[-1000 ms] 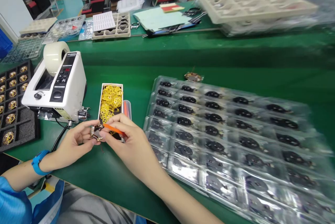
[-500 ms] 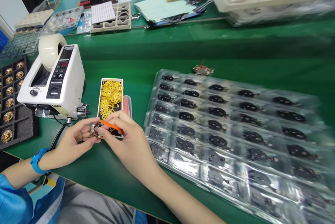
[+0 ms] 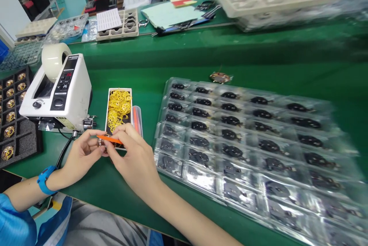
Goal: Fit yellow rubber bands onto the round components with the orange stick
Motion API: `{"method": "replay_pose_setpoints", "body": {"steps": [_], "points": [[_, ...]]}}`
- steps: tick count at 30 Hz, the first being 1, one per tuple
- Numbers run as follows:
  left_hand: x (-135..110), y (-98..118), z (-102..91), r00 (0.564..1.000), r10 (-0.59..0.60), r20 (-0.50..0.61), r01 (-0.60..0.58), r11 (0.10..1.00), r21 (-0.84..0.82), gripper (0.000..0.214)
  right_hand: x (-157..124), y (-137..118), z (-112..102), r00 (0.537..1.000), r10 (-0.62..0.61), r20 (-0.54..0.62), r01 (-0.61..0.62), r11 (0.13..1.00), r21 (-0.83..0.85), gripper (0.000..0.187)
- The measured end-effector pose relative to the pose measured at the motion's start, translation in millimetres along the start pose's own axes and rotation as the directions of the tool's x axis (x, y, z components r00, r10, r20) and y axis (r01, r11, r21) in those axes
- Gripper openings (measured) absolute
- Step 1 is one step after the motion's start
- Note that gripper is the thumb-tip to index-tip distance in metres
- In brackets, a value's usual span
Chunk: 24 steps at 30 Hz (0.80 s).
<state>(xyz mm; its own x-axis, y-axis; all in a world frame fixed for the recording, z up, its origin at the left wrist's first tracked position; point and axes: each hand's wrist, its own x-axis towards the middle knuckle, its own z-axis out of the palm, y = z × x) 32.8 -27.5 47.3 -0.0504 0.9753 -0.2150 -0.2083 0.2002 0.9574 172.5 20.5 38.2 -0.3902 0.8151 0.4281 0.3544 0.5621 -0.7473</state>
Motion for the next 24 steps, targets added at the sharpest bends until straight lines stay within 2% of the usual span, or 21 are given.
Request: {"method": "replay_pose_setpoints", "body": {"steps": [4,7,11,14,16,19,23,24], "points": [[1.1,-0.4,2.8,0.997,-0.030,-0.070,0.026,0.998,-0.054,0.032,-4.4,1.6,2.9,0.996,-0.065,-0.058,0.060,0.995,-0.081,0.010],[1.0,1.1,1.8,0.997,-0.032,-0.074,0.026,0.997,-0.078,0.034,-5.1,4.1,2.1,0.996,-0.042,-0.073,0.034,0.994,-0.106,0.011],[-0.3,2.0,0.1,0.997,-0.033,-0.067,0.026,0.995,-0.099,0.042,-0.1,6.2,0.1,0.994,0.061,0.096,-0.066,0.996,0.055,0.005],[-2.7,2.6,0.6,0.997,-0.015,-0.076,0.011,0.998,-0.054,0.046,3.3,5.9,0.8,0.972,0.121,0.199,-0.159,0.969,0.189,0.015],[-4.7,3.2,0.3,0.996,0.012,-0.094,-0.011,1.000,0.010,0.046,3.7,5.1,1.8,0.967,0.123,0.221,-0.179,0.950,0.255,0.018],[-5.2,-0.6,-4.1,0.993,0.033,-0.112,-0.023,0.995,0.093,0.047,3.2,4.5,3.2,0.972,0.099,0.211,-0.159,0.943,0.291,0.017],[2.1,-18.3,-15.2,0.995,0.039,-0.095,-0.026,0.990,0.136,0.053,4.3,10.6,11.7,0.992,0.023,0.121,-0.041,0.989,0.142,0.019],[4.0,-22.7,-17.4,0.986,0.085,-0.140,-0.063,0.986,0.157,0.054,5.6,15.0,16.0,0.995,-0.002,0.103,-0.008,0.995,0.099,0.022]]}}
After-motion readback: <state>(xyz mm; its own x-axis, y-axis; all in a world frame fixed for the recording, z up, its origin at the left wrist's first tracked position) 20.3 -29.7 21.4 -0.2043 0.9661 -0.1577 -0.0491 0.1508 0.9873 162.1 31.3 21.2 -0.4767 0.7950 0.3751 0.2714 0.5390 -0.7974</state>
